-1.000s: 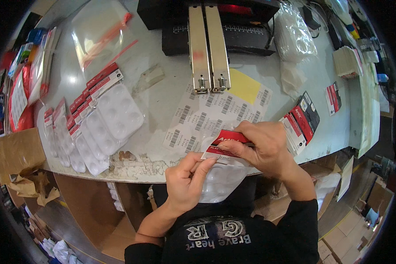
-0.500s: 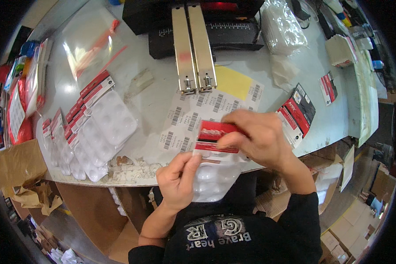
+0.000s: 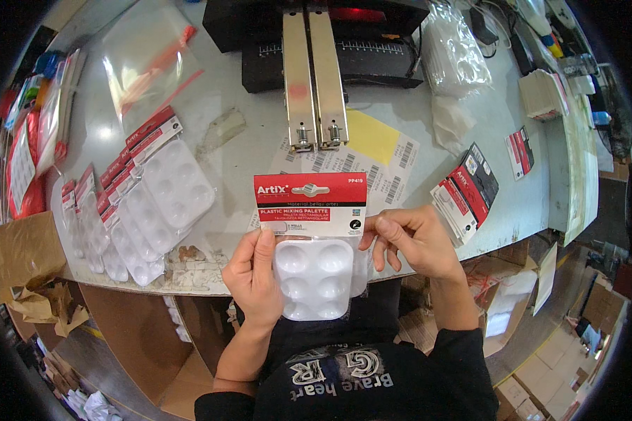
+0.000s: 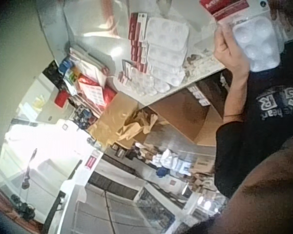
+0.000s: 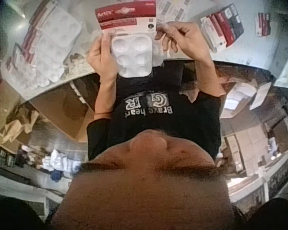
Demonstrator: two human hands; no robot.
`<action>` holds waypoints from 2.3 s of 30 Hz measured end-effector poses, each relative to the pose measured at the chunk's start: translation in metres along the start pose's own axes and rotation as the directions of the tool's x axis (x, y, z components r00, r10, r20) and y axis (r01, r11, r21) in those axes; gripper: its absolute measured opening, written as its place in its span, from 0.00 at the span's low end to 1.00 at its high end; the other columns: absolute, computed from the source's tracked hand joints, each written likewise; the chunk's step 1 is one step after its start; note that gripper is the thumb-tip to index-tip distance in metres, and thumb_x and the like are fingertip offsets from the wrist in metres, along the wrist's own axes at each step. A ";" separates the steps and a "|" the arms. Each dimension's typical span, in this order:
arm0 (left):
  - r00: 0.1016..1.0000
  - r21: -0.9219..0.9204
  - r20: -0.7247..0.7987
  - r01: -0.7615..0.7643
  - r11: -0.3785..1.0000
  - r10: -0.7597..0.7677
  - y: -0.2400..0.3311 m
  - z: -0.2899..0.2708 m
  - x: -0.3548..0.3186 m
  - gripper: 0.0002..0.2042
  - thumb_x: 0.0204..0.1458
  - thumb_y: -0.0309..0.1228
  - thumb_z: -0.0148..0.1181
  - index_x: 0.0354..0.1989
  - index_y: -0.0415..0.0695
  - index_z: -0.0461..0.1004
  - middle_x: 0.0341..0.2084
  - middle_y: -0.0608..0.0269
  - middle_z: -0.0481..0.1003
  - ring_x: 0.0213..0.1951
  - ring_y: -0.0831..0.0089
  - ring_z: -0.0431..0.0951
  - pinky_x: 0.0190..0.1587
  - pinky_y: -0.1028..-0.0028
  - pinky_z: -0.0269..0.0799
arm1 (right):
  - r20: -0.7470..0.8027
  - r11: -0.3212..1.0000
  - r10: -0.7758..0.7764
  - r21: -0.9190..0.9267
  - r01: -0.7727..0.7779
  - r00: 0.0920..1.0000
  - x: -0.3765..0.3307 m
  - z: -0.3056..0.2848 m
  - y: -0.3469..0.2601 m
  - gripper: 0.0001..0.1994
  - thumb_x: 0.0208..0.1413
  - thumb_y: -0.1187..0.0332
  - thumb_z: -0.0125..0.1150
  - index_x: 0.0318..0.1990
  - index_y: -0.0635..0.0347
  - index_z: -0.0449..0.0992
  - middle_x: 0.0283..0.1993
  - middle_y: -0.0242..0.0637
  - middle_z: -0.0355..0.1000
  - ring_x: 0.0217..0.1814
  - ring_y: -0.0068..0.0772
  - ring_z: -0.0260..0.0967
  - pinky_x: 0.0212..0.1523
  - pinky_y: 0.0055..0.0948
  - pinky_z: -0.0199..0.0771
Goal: The person repeatedly picks up plastic mixing palettes and red Artix labels, inserts the palettes into clear plastic sleeves, and stacks the finished units on the table. The person also moves a cardboard box and a stack of labels aside to access items.
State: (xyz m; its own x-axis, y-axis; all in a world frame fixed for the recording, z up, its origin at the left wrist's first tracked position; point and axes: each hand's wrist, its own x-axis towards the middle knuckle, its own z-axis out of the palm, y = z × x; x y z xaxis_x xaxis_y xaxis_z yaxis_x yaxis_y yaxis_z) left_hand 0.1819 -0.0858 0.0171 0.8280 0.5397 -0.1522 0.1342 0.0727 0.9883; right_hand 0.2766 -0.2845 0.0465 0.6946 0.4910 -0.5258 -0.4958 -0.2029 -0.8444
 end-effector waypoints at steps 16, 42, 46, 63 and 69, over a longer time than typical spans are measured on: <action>0.996 0.092 0.084 0.011 0.996 -0.019 0.004 0.008 0.012 0.10 0.62 0.30 0.45 0.31 0.38 0.68 0.22 0.69 0.68 0.28 0.82 0.63 0.33 0.81 0.61 | -0.096 0.958 0.030 0.286 -0.002 0.995 0.016 0.015 0.005 0.06 0.53 0.73 0.60 0.28 0.66 0.73 0.20 0.31 0.69 0.16 0.17 0.63 0.16 0.17 0.58; 0.905 0.978 0.209 -0.200 -0.063 0.371 -0.016 -0.086 0.109 0.32 0.49 0.50 0.59 0.62 0.55 0.60 0.62 0.58 0.54 0.64 0.57 0.52 0.59 0.55 0.51 | -0.405 0.562 -0.481 -0.823 -0.081 0.778 -0.024 -0.145 0.050 0.56 0.28 0.57 0.78 0.66 0.67 0.51 0.68 0.52 0.52 0.69 0.50 0.53 0.65 0.38 0.56; 0.926 0.942 0.330 -0.310 -0.131 0.184 -0.011 -0.093 0.112 0.32 0.49 0.50 0.58 0.64 0.61 0.59 0.67 0.65 0.52 0.69 0.56 0.45 0.61 0.52 0.47 | -0.315 0.328 -0.508 -0.931 -0.158 0.801 -0.025 -0.142 0.044 0.60 0.21 0.51 0.77 0.66 0.67 0.52 0.69 0.52 0.51 0.68 0.48 0.56 0.63 0.36 0.59; 0.906 0.742 0.310 -0.420 0.523 0.288 -0.028 0.009 0.019 0.17 0.43 0.31 0.62 0.40 0.40 0.66 0.50 0.51 0.62 0.53 0.56 0.60 0.51 0.58 0.50 | -0.530 0.427 -0.493 -0.838 -0.339 0.690 -0.033 -0.101 0.034 0.35 0.36 0.59 0.74 0.55 0.63 0.69 0.48 0.44 0.75 0.46 0.42 0.71 0.54 0.35 0.62; 0.880 0.642 0.324 -0.475 0.602 0.348 -0.021 0.019 0.011 0.12 0.52 0.28 0.60 0.40 0.39 0.65 0.41 0.52 0.70 0.46 0.63 0.69 0.49 0.66 0.60 | -0.598 0.773 -0.512 -0.634 0.027 0.617 -0.046 -0.061 -0.015 0.23 0.46 0.69 0.68 0.50 0.67 0.69 0.37 0.40 0.76 0.36 0.21 0.72 0.38 0.21 0.72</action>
State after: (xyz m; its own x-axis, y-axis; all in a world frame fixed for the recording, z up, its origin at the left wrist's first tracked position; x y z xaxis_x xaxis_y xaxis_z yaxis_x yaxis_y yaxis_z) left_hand 0.1989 -0.0972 -0.0058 0.9515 0.2283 0.2062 0.0371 -0.7505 0.6598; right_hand 0.2841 -0.3553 0.0772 0.9939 -0.0997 0.0467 -0.0339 -0.6804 -0.7320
